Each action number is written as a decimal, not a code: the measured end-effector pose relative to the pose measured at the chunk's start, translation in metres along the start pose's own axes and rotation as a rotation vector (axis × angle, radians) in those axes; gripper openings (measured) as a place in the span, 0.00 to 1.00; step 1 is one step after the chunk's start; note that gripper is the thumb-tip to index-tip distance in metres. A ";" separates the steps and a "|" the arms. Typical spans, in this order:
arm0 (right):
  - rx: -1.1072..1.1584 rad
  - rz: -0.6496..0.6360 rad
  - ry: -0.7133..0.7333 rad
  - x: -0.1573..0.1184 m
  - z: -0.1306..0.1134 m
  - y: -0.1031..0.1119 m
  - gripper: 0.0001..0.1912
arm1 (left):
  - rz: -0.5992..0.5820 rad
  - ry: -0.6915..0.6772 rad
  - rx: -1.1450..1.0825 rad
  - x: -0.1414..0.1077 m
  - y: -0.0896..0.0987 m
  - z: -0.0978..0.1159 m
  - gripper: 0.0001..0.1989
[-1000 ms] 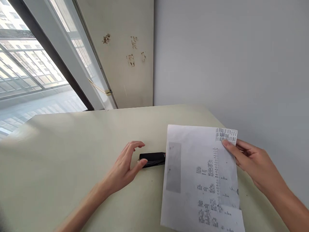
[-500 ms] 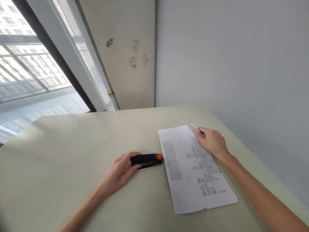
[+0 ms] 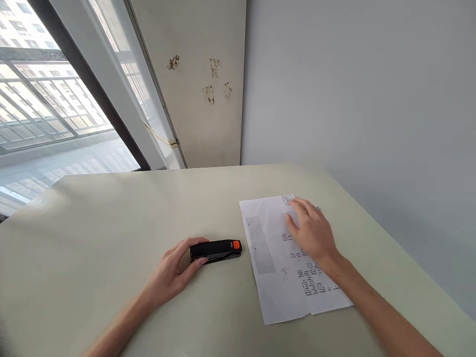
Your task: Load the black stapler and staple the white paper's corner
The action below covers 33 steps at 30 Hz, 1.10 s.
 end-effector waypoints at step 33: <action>0.442 -0.180 0.221 -0.047 -0.104 0.009 0.16 | 0.012 0.062 -0.071 -0.008 -0.005 -0.010 0.15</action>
Point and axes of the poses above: each hand's wrist, its own x-axis towards the middle knuckle, its own y-axis out of the back of the hand, z = x × y, the point moved 10 cm from there along x, towards the middle knuckle, and after that the axes turned 5 degrees about z, right-handed, at the moved point
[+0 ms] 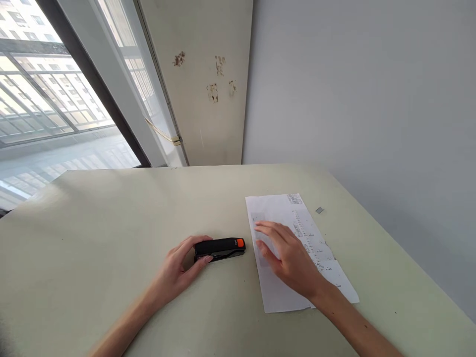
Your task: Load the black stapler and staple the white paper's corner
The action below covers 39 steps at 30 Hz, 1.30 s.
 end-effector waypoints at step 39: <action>0.588 -0.019 -0.650 -0.009 -0.008 -0.070 0.25 | 0.361 0.492 -0.313 -0.017 0.077 -0.060 0.25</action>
Point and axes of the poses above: each hand's wrist, its own x-axis towards the middle knuckle, its own y-axis out of the back of the hand, z = x × y, the point moved 10 cm from there along x, towards the middle knuckle, and after that the axes turned 5 degrees about z, right-handed, at the moved point
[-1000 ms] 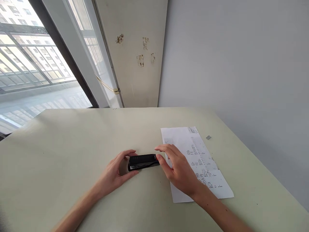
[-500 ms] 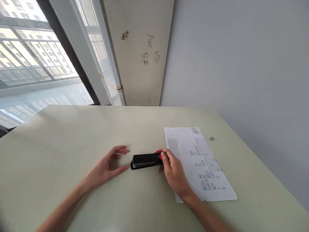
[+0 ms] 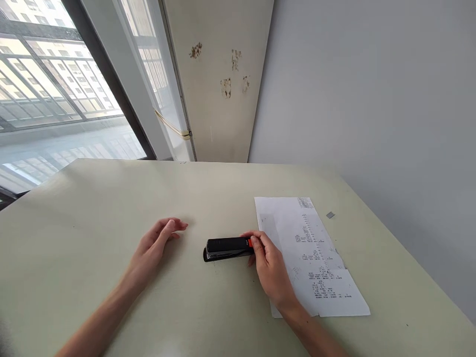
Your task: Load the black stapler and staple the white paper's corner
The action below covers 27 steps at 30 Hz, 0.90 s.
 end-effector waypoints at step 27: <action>-0.399 -0.286 0.342 0.006 -0.045 -0.020 0.08 | -0.086 0.092 -0.643 0.007 -0.018 -0.016 0.21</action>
Point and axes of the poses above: each hand's wrist, its own x-axis towards the middle knuckle, its own y-axis out of the back of the hand, z = x × y, the point moved 10 cm from there along x, towards the middle knuckle, and after that the axes turned 5 degrees about z, right-handed, at the moved point
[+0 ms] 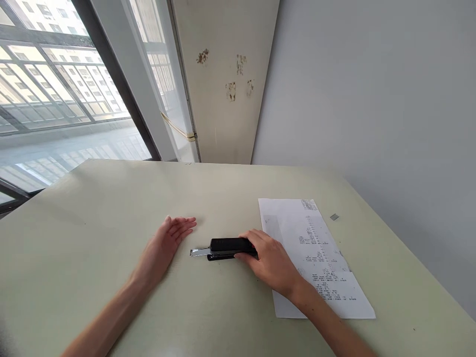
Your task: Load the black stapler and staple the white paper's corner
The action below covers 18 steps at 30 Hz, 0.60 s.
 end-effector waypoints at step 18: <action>1.016 -0.367 -0.592 -0.030 -0.013 -0.070 0.25 | -0.021 0.345 -0.444 -0.015 -0.021 -0.028 0.19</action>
Point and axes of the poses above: each hand's wrist, its own x-axis towards the middle knuckle, its own y-axis out of the back of the hand, z = x × y, the point moved 10 cm from there along x, towards the middle knuckle, and after that the axes turned 5 degrees about z, right-handed, at the moved point
